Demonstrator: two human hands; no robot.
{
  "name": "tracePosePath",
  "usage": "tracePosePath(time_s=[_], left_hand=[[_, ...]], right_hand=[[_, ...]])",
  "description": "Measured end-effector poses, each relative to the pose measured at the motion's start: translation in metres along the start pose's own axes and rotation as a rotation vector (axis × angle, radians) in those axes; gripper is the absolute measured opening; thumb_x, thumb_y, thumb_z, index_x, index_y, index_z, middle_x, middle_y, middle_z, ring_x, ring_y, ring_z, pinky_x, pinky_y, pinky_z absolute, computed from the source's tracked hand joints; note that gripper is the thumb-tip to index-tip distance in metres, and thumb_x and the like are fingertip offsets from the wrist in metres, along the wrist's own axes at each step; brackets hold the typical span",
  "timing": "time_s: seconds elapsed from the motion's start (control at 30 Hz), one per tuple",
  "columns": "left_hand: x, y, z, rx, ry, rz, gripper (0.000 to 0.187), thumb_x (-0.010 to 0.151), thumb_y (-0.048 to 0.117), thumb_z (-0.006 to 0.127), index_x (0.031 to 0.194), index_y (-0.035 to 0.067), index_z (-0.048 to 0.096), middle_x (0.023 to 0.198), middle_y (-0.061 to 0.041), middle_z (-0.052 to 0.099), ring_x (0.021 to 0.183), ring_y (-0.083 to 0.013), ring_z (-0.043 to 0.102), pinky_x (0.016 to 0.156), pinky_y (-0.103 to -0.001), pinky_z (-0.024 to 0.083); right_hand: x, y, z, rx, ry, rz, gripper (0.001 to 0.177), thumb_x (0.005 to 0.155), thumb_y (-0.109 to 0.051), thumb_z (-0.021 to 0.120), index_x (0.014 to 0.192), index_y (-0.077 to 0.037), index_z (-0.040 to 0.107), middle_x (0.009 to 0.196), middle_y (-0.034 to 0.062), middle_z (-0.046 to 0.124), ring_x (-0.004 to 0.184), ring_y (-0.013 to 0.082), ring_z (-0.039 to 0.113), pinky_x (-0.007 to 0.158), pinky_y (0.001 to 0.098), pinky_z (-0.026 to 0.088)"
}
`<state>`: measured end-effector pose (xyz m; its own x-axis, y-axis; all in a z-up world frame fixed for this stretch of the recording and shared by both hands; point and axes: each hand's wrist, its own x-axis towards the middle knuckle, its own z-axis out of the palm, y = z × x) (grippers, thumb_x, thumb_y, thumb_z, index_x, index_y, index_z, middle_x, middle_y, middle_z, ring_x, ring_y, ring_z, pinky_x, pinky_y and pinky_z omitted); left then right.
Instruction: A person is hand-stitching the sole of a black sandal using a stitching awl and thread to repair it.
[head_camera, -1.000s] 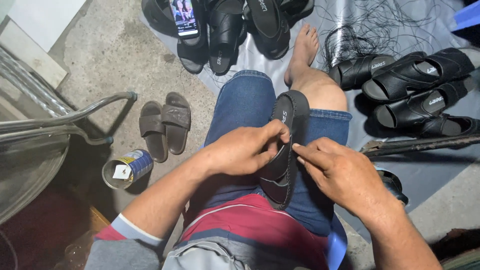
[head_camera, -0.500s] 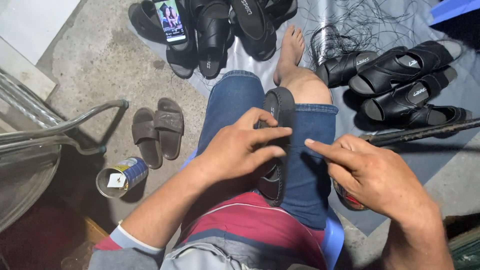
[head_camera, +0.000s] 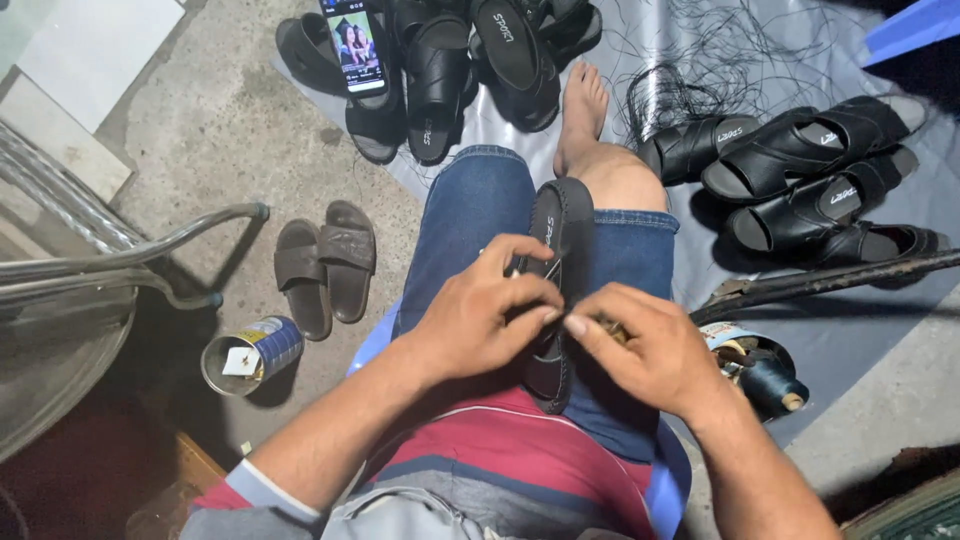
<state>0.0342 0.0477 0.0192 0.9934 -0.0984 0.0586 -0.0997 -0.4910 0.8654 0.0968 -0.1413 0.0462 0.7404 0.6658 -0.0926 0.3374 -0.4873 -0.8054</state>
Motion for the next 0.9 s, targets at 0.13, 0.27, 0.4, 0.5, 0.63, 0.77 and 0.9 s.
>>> tracePosePath(time_s=[0.13, 0.27, 0.4, 0.5, 0.63, 0.77, 0.9], left_hand=[[-0.01, 0.008, 0.009, 0.114, 0.02, 0.054, 0.013, 0.078, 0.029, 0.062, 0.089, 0.025, 0.066, 0.119, -0.001, 0.048, 0.088, -0.026, 0.062, 0.069, -0.035, 0.051], [-0.013, 0.011, 0.013, 0.207, 0.091, 0.108, 0.012, 0.078, 0.02, 0.063, 0.089, 0.018, 0.067, 0.115, -0.006, 0.05, 0.081, -0.0257, 0.061, 0.062, -0.033, 0.047], [-0.016, 0.005, 0.016, 0.153, 0.114, 0.05, 0.013, 0.077, 0.021, 0.064, 0.09, 0.02, 0.067, 0.114, -0.005, 0.051, 0.079, -0.025, 0.06, 0.062, -0.032, 0.045], [-0.017, 0.004, 0.015, 0.087, 0.126, 0.026, 0.013, 0.078, 0.022, 0.064, 0.09, 0.023, 0.067, 0.115, -0.005, 0.051, 0.08, -0.0268, 0.061, 0.063, -0.033, 0.045], [-0.014, 0.002, 0.006, 0.033, 0.081, 0.009, 0.011, 0.078, 0.022, 0.064, 0.088, 0.023, 0.067, 0.117, -0.006, 0.05, 0.087, -0.0298, 0.061, 0.067, -0.035, 0.047], [-0.011, 0.002, -0.008, -0.05, -0.03, -0.01, 0.011, 0.078, 0.017, 0.065, 0.088, 0.02, 0.067, 0.121, -0.01, 0.05, 0.091, -0.037, 0.06, 0.069, -0.042, 0.049], [-0.001, 0.01, -0.034, -0.161, -0.177, -0.036, 0.015, 0.082, 0.013, 0.054, 0.097, 0.015, 0.058, 0.123, -0.017, 0.047, 0.091, -0.047, 0.058, 0.072, -0.052, 0.049]], right_hand=[[-0.006, 0.003, 0.001, -0.302, 0.171, -0.094, 0.005, 0.078, -0.027, 0.064, 0.08, -0.027, 0.069, 0.073, -0.0114, 0.065, 0.069, 0.0113, 0.064, 0.059, 0.0256, 0.05], [-0.008, -0.004, 0.012, -0.626, 0.188, -0.042, 0.012, 0.079, -0.025, 0.065, 0.089, -0.019, 0.069, 0.075, -0.0022, 0.063, 0.07, 0.0186, 0.064, 0.064, 0.0298, 0.053], [-0.011, 0.007, 0.017, -0.615, 0.13, 0.022, 0.009, 0.076, -0.029, 0.067, 0.081, -0.022, 0.067, 0.064, -0.0039, 0.055, 0.064, 0.0156, 0.061, 0.057, 0.0276, 0.051], [0.001, 0.002, 0.013, 0.012, -0.005, 0.405, 0.01, 0.071, -0.024, 0.068, 0.073, -0.014, 0.068, 0.057, 0.0039, 0.059, 0.057, 0.0173, 0.06, 0.056, 0.0309, 0.05], [-0.017, 0.051, -0.006, 1.08, 0.098, 0.613, 0.012, 0.074, -0.008, 0.057, 0.085, -0.004, 0.058, 0.035, 0.0018, 0.031, 0.026, 0.0094, 0.03, 0.026, 0.0212, 0.027], [-0.021, 0.05, -0.029, 0.574, 0.265, 0.349, 0.011, 0.081, -0.006, 0.06, 0.091, -0.001, 0.061, 0.057, 0.0068, 0.042, 0.048, 0.0168, 0.039, 0.048, 0.0279, 0.031], [-0.016, 0.043, -0.06, -0.1, 0.451, -0.02, 0.011, 0.089, -0.003, 0.063, 0.098, 0.003, 0.064, 0.085, 0.0138, 0.055, 0.078, 0.0269, 0.05, 0.076, 0.037, 0.036]])
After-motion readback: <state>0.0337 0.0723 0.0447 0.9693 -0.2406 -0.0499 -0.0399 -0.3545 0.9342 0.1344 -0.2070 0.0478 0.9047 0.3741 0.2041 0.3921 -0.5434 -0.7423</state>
